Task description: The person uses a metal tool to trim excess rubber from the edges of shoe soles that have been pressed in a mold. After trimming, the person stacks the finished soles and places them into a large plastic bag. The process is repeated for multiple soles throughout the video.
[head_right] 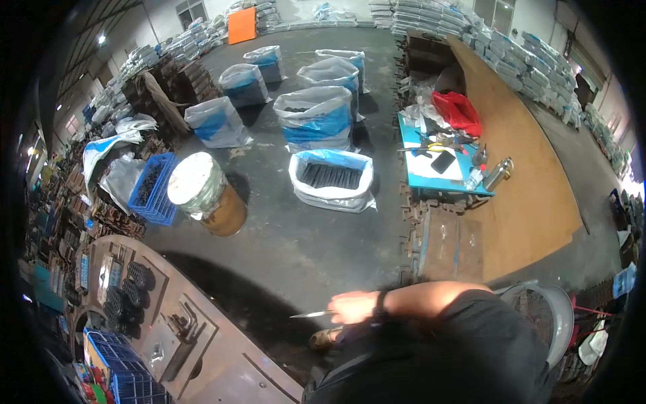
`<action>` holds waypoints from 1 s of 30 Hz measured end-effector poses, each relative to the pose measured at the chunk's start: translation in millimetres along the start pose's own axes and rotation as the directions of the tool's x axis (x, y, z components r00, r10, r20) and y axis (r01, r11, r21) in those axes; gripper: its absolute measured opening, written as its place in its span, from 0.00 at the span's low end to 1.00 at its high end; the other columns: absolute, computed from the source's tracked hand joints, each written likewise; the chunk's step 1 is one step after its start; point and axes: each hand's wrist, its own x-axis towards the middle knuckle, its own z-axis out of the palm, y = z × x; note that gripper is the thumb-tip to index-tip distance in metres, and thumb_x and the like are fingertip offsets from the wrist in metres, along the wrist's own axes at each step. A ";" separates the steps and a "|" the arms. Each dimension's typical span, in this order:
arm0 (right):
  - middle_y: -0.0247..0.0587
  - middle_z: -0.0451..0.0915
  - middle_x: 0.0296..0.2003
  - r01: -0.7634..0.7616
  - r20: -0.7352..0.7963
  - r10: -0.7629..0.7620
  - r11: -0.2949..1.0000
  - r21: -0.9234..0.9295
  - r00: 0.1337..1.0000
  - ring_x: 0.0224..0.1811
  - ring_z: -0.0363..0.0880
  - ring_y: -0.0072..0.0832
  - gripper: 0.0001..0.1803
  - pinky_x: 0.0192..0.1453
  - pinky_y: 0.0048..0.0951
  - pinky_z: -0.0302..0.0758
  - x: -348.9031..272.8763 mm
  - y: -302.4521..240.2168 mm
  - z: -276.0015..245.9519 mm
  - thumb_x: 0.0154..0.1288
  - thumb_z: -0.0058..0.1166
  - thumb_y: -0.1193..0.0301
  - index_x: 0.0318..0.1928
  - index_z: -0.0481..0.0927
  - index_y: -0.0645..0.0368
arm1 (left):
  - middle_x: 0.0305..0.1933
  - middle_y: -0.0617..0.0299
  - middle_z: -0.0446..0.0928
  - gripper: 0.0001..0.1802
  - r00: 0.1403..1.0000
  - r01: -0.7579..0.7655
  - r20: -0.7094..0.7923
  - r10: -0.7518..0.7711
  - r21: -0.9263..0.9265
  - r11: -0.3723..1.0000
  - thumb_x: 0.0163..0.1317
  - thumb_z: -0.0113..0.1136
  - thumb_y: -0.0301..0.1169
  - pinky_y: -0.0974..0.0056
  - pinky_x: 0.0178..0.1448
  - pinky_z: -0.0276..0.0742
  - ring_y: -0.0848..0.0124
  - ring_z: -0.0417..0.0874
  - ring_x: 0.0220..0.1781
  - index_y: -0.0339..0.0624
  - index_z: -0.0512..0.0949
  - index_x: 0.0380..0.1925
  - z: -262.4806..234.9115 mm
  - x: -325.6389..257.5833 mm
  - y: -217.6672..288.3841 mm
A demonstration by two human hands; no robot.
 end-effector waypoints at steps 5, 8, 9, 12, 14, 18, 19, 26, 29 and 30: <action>0.53 0.79 0.51 0.279 0.009 -0.281 0.956 0.093 0.960 0.56 0.80 0.55 0.20 0.56 0.54 0.78 40.7 -82.5 -10.8 0.72 0.57 0.58 0.50 0.79 0.62 | 0.58 0.43 0.84 0.21 0.975 0.212 0.097 -0.202 -0.107 0.971 0.72 0.62 0.40 0.53 0.65 0.79 0.53 0.86 0.55 0.34 0.84 0.54 25.3 -76.2 -31.1; 0.53 0.80 0.51 0.432 0.152 -0.438 0.899 0.069 0.886 0.54 0.80 0.53 0.22 0.56 0.52 0.77 64.2 -135.7 16.5 0.72 0.60 0.54 0.48 0.80 0.62 | 0.61 0.45 0.83 0.23 0.850 0.516 0.257 -0.461 -0.227 0.826 0.72 0.63 0.44 0.53 0.63 0.79 0.55 0.85 0.56 0.38 0.85 0.56 29.7 -146.2 -45.8; 0.52 0.80 0.49 0.477 0.161 -0.477 0.878 0.040 0.864 0.53 0.81 0.53 0.22 0.56 0.51 0.78 64.8 -148.4 20.5 0.72 0.60 0.54 0.48 0.80 0.62 | 0.53 0.48 0.86 0.23 0.892 0.408 0.271 -0.362 -0.139 0.902 0.73 0.59 0.47 0.52 0.55 0.80 0.57 0.86 0.49 0.39 0.86 0.52 51.6 -169.0 -84.5; 0.49 0.81 0.49 0.557 0.283 -0.532 0.831 -0.010 0.798 0.56 0.82 0.48 0.22 0.56 0.48 0.79 86.8 -172.7 39.0 0.71 0.62 0.53 0.48 0.81 0.61 | 0.48 0.54 0.86 0.12 0.858 0.466 -0.058 -0.510 -0.325 0.823 0.71 0.62 0.29 0.60 0.61 0.79 0.66 0.84 0.52 0.34 0.82 0.49 82.4 -224.3 -68.9; 0.49 0.80 0.46 0.743 0.391 -0.668 0.666 -0.065 0.633 0.54 0.82 0.48 0.20 0.55 0.47 0.79 90.6 -213.4 55.0 0.71 0.63 0.55 0.46 0.81 0.62 | 0.51 0.46 0.84 0.12 0.817 0.508 -0.184 -0.546 -0.218 0.834 0.65 0.63 0.29 0.55 0.66 0.76 0.52 0.83 0.59 0.37 0.85 0.46 54.7 -287.8 -63.4; 0.51 0.78 0.42 0.925 0.528 -0.761 0.282 -0.254 0.376 0.48 0.80 0.50 0.16 0.52 0.48 0.79 94.5 -303.7 78.3 0.70 0.62 0.60 0.42 0.79 0.63 | 0.61 0.51 0.80 0.22 0.769 0.581 -0.283 -0.573 -0.065 0.811 0.59 0.70 0.32 0.51 0.72 0.70 0.50 0.76 0.67 0.40 0.82 0.54 81.6 -351.6 -65.4; 0.51 0.78 0.42 0.949 0.568 -0.766 0.185 -0.254 0.301 0.48 0.80 0.50 0.16 0.51 0.48 0.79 91.4 -324.8 87.0 0.69 0.62 0.61 0.41 0.79 0.63 | 0.63 0.51 0.79 0.24 0.740 0.616 -0.314 -0.595 -0.039 0.787 0.59 0.70 0.32 0.50 0.73 0.68 0.51 0.75 0.68 0.41 0.82 0.56 83.5 -364.5 -55.1; 0.50 0.80 0.41 0.898 0.735 -0.678 -0.341 -0.280 -0.028 0.44 0.83 0.47 0.12 0.49 0.47 0.81 109.9 -398.6 198.1 0.66 0.58 0.66 0.39 0.82 0.63 | 0.69 0.54 0.76 0.27 0.671 0.648 -0.412 -0.617 -0.079 0.758 0.60 0.68 0.34 0.47 0.77 0.62 0.52 0.70 0.74 0.43 0.79 0.61 107.7 -380.0 -38.2; 0.49 0.81 0.39 0.802 0.784 -0.619 -0.493 -0.337 -0.051 0.44 0.83 0.44 0.09 0.48 0.44 0.80 107.6 -418.7 241.9 0.61 0.55 0.71 0.39 0.83 0.61 | 0.68 0.55 0.77 0.27 0.673 0.642 -0.405 -0.619 -0.095 0.761 0.61 0.68 0.35 0.47 0.76 0.62 0.51 0.70 0.75 0.41 0.80 0.61 105.6 -381.3 -42.6; 0.49 0.81 0.40 0.779 0.797 -0.602 -0.521 -0.349 -0.046 0.44 0.83 0.43 0.10 0.48 0.43 0.79 106.7 -425.1 254.4 0.61 0.56 0.70 0.41 0.83 0.61 | 0.68 0.55 0.77 0.27 0.675 0.641 -0.399 -0.620 -0.098 0.761 0.61 0.68 0.35 0.47 0.76 0.62 0.51 0.70 0.75 0.41 0.80 0.61 103.7 -380.0 -42.9</action>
